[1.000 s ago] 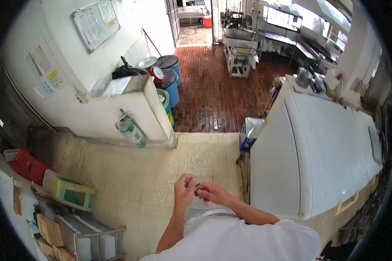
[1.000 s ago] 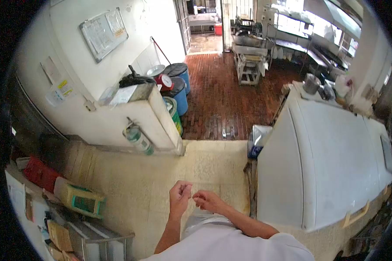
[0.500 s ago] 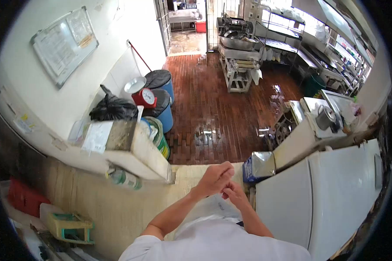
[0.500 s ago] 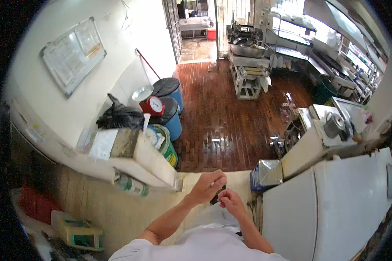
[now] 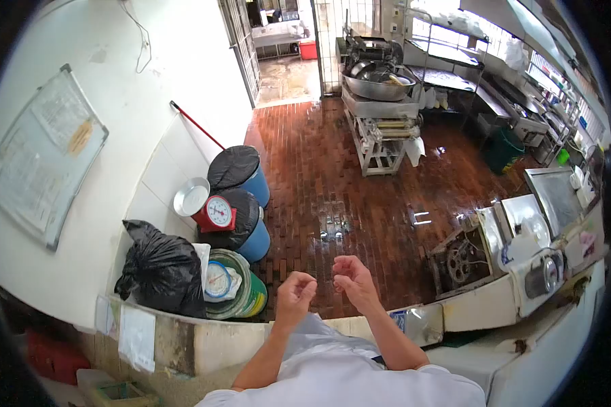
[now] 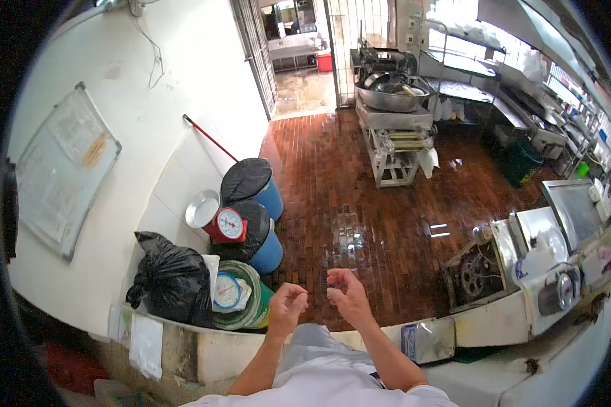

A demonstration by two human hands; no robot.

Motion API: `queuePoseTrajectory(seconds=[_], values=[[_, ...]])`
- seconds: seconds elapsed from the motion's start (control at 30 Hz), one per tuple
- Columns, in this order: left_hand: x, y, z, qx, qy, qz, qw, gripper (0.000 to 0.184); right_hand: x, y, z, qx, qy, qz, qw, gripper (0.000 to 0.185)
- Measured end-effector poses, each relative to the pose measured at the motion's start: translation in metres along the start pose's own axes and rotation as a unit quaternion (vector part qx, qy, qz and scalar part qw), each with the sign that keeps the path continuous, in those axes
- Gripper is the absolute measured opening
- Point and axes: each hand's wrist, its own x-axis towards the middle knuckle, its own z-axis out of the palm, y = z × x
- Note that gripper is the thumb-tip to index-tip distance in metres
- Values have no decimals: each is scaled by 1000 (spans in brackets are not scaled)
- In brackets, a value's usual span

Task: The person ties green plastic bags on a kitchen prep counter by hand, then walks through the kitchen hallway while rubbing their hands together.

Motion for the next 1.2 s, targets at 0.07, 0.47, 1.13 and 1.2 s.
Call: queuePoseTrajectory(seconds=[0.07, 0.47, 1.13, 1.2], values=[[47, -10, -10, -53, 58, -3, 997, 15, 51, 1, 7, -33, 1, 15, 999, 50], [395, -207, -85, 14, 21, 0, 1000, 13, 430, 109, -5, -29, -7, 29, 999, 43], [980, -248, -178, 71, 65, -52, 994, 18, 1070, 68, 4, -42, -106, 39, 993, 41], [1023, -273, -205, 48, 112, -89, 988, 17, 1137, 68, 20, -34, -154, 43, 987, 42]])
